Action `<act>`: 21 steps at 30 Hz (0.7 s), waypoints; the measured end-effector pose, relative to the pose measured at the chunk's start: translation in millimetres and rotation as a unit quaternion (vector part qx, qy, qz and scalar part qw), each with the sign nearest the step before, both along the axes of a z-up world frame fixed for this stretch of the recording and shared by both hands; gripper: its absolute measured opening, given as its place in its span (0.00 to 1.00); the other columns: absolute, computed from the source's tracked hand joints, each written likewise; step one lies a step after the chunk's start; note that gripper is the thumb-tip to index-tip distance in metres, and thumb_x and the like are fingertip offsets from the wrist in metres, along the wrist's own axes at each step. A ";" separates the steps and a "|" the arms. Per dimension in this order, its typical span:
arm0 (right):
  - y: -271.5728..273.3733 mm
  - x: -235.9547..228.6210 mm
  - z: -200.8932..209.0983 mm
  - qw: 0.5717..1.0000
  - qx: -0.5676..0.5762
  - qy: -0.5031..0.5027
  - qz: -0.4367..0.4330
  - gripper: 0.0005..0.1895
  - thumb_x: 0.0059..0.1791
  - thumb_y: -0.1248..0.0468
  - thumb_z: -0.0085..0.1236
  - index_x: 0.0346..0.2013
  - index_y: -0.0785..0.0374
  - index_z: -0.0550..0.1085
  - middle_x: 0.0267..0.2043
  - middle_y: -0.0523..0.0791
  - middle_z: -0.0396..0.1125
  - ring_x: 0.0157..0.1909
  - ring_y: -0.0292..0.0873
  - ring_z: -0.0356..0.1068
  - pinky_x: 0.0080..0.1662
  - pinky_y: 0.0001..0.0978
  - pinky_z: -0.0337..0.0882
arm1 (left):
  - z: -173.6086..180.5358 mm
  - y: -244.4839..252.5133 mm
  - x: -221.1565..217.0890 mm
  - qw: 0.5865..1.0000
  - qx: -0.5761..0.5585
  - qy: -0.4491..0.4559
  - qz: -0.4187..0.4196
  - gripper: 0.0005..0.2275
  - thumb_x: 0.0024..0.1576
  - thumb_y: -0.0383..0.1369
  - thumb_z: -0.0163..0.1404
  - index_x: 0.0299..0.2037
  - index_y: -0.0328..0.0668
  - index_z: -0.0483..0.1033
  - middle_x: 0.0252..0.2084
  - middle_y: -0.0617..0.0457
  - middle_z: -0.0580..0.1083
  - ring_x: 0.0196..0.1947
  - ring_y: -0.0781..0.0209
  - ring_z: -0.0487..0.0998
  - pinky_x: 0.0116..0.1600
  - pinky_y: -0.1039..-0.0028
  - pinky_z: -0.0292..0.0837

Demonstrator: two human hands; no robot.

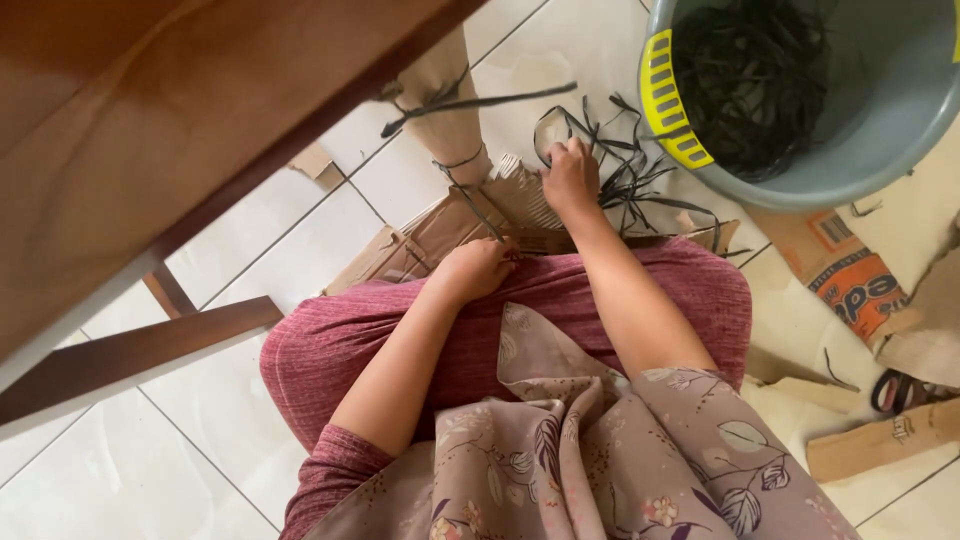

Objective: Tying black string around cardboard-wrapped furniture legs to secure the packaging.

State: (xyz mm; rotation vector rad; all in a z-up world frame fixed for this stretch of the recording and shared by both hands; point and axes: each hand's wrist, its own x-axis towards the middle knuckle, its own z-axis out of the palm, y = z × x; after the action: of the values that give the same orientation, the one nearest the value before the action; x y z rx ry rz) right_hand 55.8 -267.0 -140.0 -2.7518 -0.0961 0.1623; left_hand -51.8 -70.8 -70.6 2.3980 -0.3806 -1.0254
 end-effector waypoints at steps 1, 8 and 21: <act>-4.4 3.9 -12.8 1.000 0.000 0.002 0.000 0.13 0.46 0.61 0.68 0.41 0.62 0.76 0.43 0.49 0.65 0.54 0.57 0.68 0.52 0.51 0.75 | 4.5 0.7 1.6 1.000 0.000 0.002 0.000 0.17 0.60 0.44 0.47 0.57 0.53 0.71 0.47 0.45 0.77 0.49 0.42 0.81 0.55 0.52 0.78; -33.0 23.8 32.0 0.987 0.160 0.022 0.018 0.05 0.48 0.59 0.67 0.36 0.50 0.79 0.43 0.42 0.69 0.54 0.49 0.71 0.54 0.50 0.71 | 71.6 4.9 16.3 0.987 -0.125 -0.014 0.095 0.12 0.60 0.38 0.49 0.52 0.48 0.72 0.43 0.37 0.77 0.47 0.31 0.79 0.53 0.43 0.76; -28.1 -21.2 184.7 0.752 0.489 0.420 0.135 0.05 0.57 0.71 0.49 0.42 0.69 0.73 0.25 0.37 0.59 0.27 0.26 0.54 0.28 0.17 0.57 | 70.3 -12.4 4.3 0.661 -0.533 0.224 0.478 0.24 0.64 0.46 0.53 0.65 0.41 0.69 0.59 0.37 0.74 0.61 0.43 0.76 0.62 0.50 0.71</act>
State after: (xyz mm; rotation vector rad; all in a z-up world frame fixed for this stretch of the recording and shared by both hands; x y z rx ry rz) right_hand 34.6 -295.1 44.7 -1.4089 -0.2427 1.0627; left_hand -47.5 -83.2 -0.3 0.9105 0.3885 -0.5317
